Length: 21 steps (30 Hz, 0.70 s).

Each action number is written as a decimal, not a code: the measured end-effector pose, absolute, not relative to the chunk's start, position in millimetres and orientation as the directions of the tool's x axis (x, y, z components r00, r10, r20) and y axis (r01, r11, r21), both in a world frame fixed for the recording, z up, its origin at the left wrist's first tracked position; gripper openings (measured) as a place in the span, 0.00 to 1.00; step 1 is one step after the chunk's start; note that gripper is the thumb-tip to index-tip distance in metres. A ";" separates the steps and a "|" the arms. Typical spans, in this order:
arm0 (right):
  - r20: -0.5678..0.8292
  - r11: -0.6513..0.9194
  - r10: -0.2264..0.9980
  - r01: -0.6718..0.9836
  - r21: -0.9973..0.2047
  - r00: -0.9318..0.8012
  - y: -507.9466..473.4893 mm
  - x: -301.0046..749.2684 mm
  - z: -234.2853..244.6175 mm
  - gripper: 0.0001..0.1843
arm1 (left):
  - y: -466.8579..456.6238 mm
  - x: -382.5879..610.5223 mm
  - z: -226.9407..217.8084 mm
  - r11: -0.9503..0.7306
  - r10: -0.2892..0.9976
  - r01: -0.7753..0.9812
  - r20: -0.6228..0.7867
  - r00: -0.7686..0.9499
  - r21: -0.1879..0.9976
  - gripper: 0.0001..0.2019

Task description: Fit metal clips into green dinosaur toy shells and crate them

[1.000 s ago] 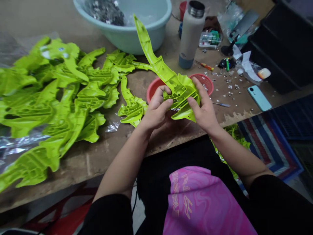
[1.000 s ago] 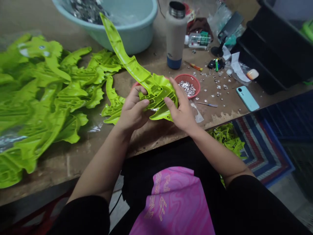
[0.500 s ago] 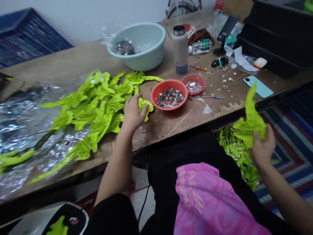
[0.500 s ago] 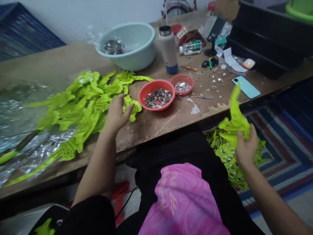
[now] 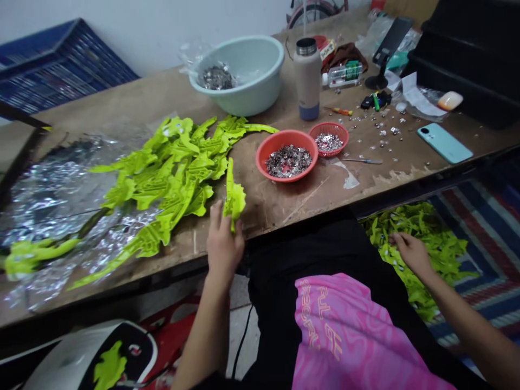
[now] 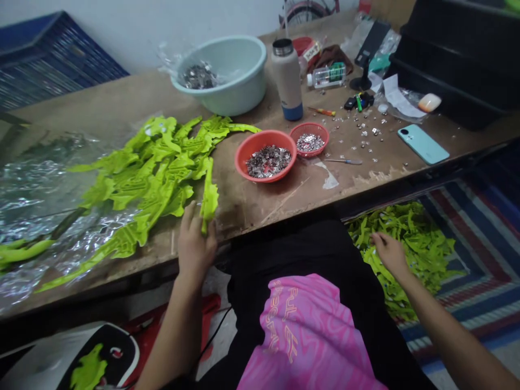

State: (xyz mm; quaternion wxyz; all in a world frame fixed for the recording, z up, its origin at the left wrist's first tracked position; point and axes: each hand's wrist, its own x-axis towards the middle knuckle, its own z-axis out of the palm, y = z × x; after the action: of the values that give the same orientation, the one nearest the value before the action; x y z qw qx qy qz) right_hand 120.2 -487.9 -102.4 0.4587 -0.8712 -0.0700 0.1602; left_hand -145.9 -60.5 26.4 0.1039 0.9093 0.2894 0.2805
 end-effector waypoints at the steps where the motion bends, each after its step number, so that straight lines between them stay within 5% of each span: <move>1: -0.250 -0.504 0.372 -0.032 -0.863 0.894 -461.4 114.5 -82.7 0.38 | -78.4 -151.8 23.3 -0.859 0.511 0.394 0.538 0.670 0.326 0.05; 4: -0.212 -0.043 0.844 -0.331 -0.943 0.493 -373.2 84.0 -10.6 0.48 | -132.6 -148.2 17.3 -0.969 0.240 0.128 0.686 0.687 0.211 0.16; 7: -0.015 0.143 0.921 -0.371 -0.918 0.390 -298.5 57.5 54.1 0.45 | -158.2 -122.7 20.5 -0.987 0.116 0.006 0.689 0.716 0.160 0.25; 9: 0.058 0.217 0.895 -0.318 -0.923 0.442 -262.8 57.1 83.7 0.36 | -151.6 -102.5 28.7 -0.959 0.209 -0.013 0.742 0.637 0.282 0.35; 11: 0.139 0.266 0.877 -0.222 -0.938 0.461 -232.5 74.6 103.6 0.34 | -129.9 -80.3 40.9 -0.812 0.463 -0.082 0.723 0.513 0.578 0.45; 14: 0.251 0.228 0.892 0.106 -0.968 0.375 -183.8 125.3 120.0 0.34 | -79.6 -37.1 59.7 -0.255 0.753 -0.241 0.349 0.558 0.936 0.38; 17: 0.294 0.048 0.839 0.476 -0.878 0.459 -132.2 178.7 120.5 0.24 | -20.7 13.8 67.6 0.113 0.754 -0.367 0.161 0.637 0.923 0.33; 19: 0.290 -0.150 0.815 0.667 -0.730 0.501 -104.6 201.3 111.4 0.12 | 15.1 40.7 65.2 0.175 0.744 -0.429 0.166 0.647 0.886 0.28; 21: 0.145 -0.272 0.909 0.821 -0.502 0.390 -86.5 210.2 96.7 0.05 | 42.0 54.7 59.1 0.194 0.746 -0.465 0.178 0.641 0.863 0.20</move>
State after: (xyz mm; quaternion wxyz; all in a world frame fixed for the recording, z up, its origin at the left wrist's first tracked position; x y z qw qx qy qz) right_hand 210.2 -86.5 96.7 0.2576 -0.7928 -0.5457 0.0859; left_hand 54.7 42.0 59.1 0.7596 0.4936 0.1422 0.3988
